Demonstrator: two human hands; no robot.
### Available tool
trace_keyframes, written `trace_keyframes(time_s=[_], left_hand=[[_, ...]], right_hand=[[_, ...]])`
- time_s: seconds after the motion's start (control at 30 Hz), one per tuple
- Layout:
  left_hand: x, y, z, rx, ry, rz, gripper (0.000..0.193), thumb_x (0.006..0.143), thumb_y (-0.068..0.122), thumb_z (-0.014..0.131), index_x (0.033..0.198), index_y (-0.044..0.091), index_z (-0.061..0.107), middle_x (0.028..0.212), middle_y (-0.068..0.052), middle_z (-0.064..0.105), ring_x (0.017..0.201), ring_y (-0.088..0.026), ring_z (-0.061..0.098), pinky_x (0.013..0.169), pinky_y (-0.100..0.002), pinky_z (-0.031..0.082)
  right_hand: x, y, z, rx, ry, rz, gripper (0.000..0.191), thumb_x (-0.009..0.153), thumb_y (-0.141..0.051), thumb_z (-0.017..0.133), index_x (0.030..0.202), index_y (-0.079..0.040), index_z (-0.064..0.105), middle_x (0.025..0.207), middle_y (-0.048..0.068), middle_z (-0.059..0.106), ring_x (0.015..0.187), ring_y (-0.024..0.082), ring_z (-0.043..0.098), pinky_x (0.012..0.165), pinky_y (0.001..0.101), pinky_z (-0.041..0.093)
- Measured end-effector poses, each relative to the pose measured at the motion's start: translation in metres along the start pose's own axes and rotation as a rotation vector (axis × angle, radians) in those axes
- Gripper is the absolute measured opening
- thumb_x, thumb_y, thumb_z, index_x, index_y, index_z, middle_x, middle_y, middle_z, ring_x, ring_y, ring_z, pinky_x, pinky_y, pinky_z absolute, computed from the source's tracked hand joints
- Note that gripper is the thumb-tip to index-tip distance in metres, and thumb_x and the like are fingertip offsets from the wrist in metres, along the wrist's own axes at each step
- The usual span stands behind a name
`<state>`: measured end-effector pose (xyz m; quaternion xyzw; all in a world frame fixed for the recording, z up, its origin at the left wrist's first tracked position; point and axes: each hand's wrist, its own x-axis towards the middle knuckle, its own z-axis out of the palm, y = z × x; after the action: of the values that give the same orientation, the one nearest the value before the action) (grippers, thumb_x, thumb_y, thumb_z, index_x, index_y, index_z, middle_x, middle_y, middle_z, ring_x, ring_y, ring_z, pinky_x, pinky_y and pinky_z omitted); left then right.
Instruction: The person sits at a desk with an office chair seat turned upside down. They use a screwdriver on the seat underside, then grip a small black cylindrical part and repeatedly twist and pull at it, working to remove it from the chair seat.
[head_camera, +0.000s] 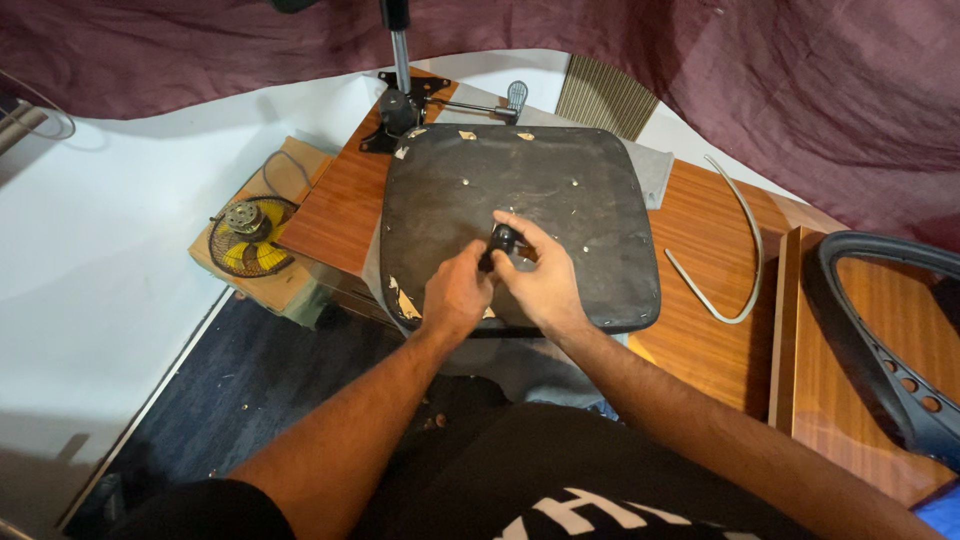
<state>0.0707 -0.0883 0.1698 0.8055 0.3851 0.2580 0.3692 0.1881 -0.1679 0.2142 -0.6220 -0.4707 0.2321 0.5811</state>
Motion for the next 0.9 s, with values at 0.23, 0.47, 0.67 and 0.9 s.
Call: trace_keyframes(time_s=[0.23,0.47,0.67,0.9], left_hand=[[-0.001,-0.003,0.002,0.017,-0.004,-0.075,0.040,0.087,0.029,0.076,0.115,0.008,0.058,0.098,-0.016,0.075,0.099,-0.039,0.071,0.080,-0.050,0.054],[0.000,0.008,-0.006,0.039,-0.048,-0.092,0.035,0.088,0.028,0.071,0.116,0.009,0.059,0.104,-0.016,0.075,0.101,-0.039,0.071,0.084,-0.050,0.054],[-0.001,0.007,-0.003,0.038,-0.039,-0.066,0.040,0.088,0.029,0.072,0.119,0.008,0.057,0.101,-0.019,0.073,0.099,-0.041,0.069,0.081,-0.051,0.053],[0.000,-0.002,0.000,0.061,-0.003,-0.003,0.034,0.088,0.028,0.073,0.112,0.008,0.058,0.097,-0.015,0.076,0.098,-0.040,0.071,0.079,-0.051,0.053]], right_hand=[[-0.001,0.006,0.001,-0.167,0.031,0.021,0.047,0.089,-0.005,0.075,0.135,-0.017,0.071,0.121,0.008,0.069,0.108,0.015,0.068,0.094,0.0294,0.058],[0.000,0.003,0.001,-0.035,0.004,0.039,0.048,0.086,-0.006,0.076,0.133,-0.015,0.067,0.126,0.003,0.064,0.106,0.012,0.067,0.093,0.0281,0.056],[-0.003,-0.001,0.001,-0.102,0.027,0.092,0.048,0.087,-0.008,0.076,0.134,-0.016,0.070,0.119,0.009,0.070,0.103,0.015,0.069,0.093,0.0298,0.056],[-0.004,-0.002,0.000,-0.194,0.018,-0.036,0.046,0.087,-0.008,0.079,0.132,-0.016,0.071,0.126,0.009,0.062,0.113,0.017,0.062,0.093,0.0317,0.054]])
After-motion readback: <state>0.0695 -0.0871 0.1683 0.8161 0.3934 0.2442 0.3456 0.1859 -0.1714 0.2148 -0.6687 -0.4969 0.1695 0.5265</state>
